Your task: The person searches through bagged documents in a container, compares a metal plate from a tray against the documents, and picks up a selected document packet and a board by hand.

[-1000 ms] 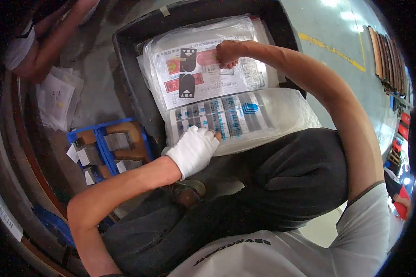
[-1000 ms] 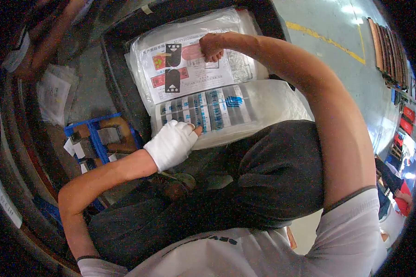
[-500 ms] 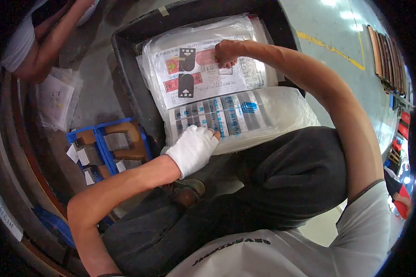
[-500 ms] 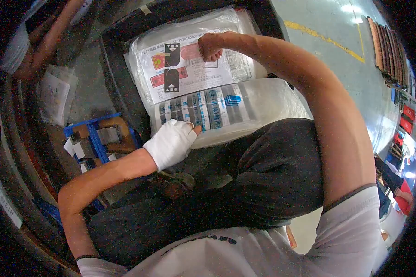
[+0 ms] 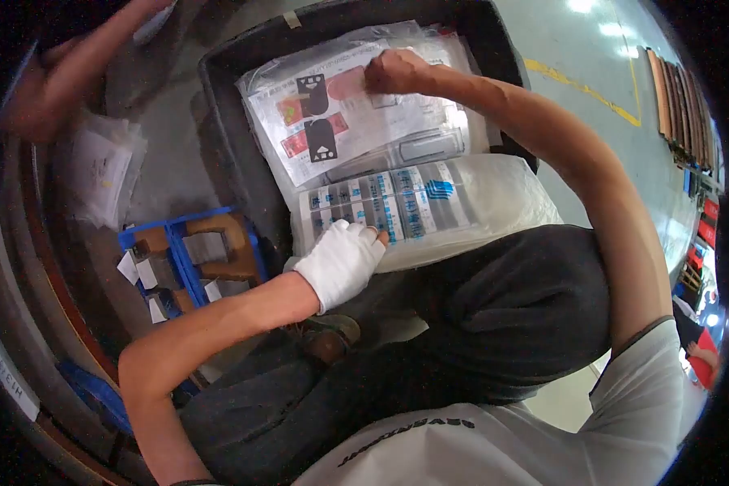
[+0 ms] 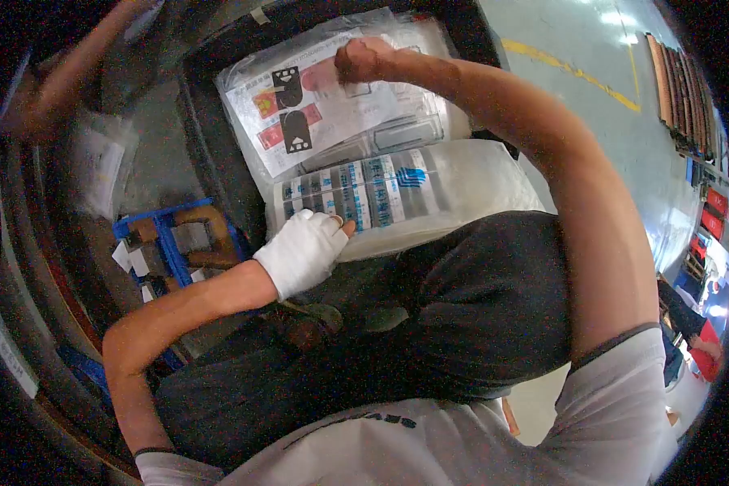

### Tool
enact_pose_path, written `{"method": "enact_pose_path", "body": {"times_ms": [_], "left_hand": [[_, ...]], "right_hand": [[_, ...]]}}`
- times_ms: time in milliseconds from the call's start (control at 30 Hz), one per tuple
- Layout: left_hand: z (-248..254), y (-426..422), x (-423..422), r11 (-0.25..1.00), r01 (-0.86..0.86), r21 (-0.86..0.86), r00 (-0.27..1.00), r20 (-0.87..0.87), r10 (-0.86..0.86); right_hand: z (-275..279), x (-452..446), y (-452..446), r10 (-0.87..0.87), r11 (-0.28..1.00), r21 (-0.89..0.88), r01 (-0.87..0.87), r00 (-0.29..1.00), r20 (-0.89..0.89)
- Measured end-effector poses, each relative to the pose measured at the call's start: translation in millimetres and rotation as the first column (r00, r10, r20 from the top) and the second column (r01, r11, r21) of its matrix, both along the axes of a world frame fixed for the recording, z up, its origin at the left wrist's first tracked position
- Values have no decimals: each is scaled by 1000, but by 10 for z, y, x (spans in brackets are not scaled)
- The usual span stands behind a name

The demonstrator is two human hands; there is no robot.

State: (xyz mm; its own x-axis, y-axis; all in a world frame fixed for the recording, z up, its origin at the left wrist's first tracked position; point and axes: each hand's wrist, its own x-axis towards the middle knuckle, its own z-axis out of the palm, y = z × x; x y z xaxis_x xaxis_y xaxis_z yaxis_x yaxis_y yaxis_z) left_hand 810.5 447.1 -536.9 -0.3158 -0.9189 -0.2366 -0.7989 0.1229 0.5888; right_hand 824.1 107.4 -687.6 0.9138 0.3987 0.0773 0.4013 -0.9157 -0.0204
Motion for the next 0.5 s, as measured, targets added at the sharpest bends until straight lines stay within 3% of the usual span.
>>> {"method": "enact_pose_path", "body": {"times_ms": [33, 133, 200, 233, 300, 467, 500], "left_hand": [[1, -8, 0, 1000, -2, -1, 1000, 2, 2], [33, -24, -7, 998, 31, 50, 998, 55, -34], [22, -20, -15, 999, 32, 19, 998, 55, -33], [19, -12, -22, 999, 32, 19, 998, 58, -33], [-1, 6, -28, 1000, 28, 7, 997, 68, -29], [-29, 24, -30, 1000, 30, -9, 996, 86, -29], [-26, 25, -25, 999, 37, -24, 995, 91, -35]], "right_hand": [[172, 59, 65, -369, 918, 19, 396, 871, -323], [214, 179, -26, -382, 897, 159, 411, 905, -186], [23, 213, -71, -449, 893, 26, 449, 893, -19], [-5, 187, -72, -449, 893, 27, 449, 893, -16], [34, 135, -28, -495, 865, -38, 501, 837, -234], [-7, 158, -112, -446, 895, -86, 437, 873, -199], [8, 174, -136, -459, 884, -45, 465, 850, -258]]}}
